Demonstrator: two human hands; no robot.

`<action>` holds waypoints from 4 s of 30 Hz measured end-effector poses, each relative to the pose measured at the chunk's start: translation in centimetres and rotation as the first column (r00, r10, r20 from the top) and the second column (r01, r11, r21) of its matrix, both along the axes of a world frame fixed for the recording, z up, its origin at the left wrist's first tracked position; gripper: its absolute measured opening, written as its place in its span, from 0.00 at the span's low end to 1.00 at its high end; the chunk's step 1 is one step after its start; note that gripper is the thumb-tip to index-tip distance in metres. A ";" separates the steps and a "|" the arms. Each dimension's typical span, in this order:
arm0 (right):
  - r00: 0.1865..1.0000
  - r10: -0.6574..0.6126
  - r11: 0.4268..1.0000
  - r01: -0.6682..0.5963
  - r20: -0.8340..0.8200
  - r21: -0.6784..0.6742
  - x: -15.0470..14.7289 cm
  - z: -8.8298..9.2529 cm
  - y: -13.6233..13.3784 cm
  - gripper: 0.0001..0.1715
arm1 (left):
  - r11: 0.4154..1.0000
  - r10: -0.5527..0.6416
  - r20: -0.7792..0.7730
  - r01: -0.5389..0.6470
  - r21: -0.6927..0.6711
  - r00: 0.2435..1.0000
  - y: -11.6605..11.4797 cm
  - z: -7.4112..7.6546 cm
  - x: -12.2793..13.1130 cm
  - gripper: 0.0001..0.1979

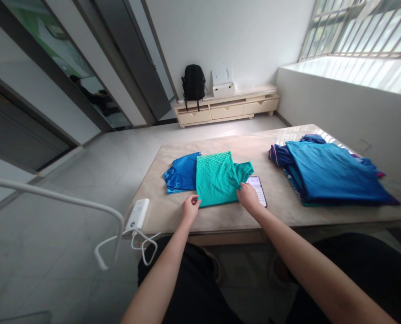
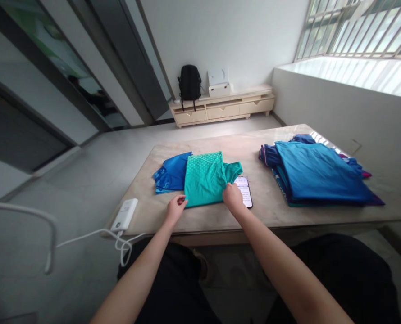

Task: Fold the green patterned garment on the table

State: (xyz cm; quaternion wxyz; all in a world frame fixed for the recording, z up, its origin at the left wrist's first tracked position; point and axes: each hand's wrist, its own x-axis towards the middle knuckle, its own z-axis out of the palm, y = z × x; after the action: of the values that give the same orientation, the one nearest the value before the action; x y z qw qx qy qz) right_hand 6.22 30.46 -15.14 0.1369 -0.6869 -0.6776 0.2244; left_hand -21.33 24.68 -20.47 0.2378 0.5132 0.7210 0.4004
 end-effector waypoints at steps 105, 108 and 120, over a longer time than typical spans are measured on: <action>0.798 0.596 0.728 -0.585 0.093 0.357 2.6 -4.9 -13.8 0.25 | 0.900 -0.295 -0.796 0.433 -0.046 0.529 -16.5 6.3 2.7 0.13; 0.809 0.584 0.740 -0.565 0.068 0.364 3.4 -3.0 -14.8 0.21 | 0.898 -0.237 -0.798 0.439 0.038 0.554 -17.4 7.0 3.3 0.12; 0.821 0.518 0.855 -0.489 -0.239 0.174 14.3 10.8 -21.8 0.15 | 0.803 -0.229 -0.555 0.478 0.356 0.799 -20.6 16.8 9.0 0.11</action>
State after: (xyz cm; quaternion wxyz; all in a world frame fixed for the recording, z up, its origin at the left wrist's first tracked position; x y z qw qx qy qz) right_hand 20.50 8.64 -4.36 0.2019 -0.4367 -0.8197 0.3108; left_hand -12.36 4.08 -3.67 -0.0130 0.7684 0.5218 0.3702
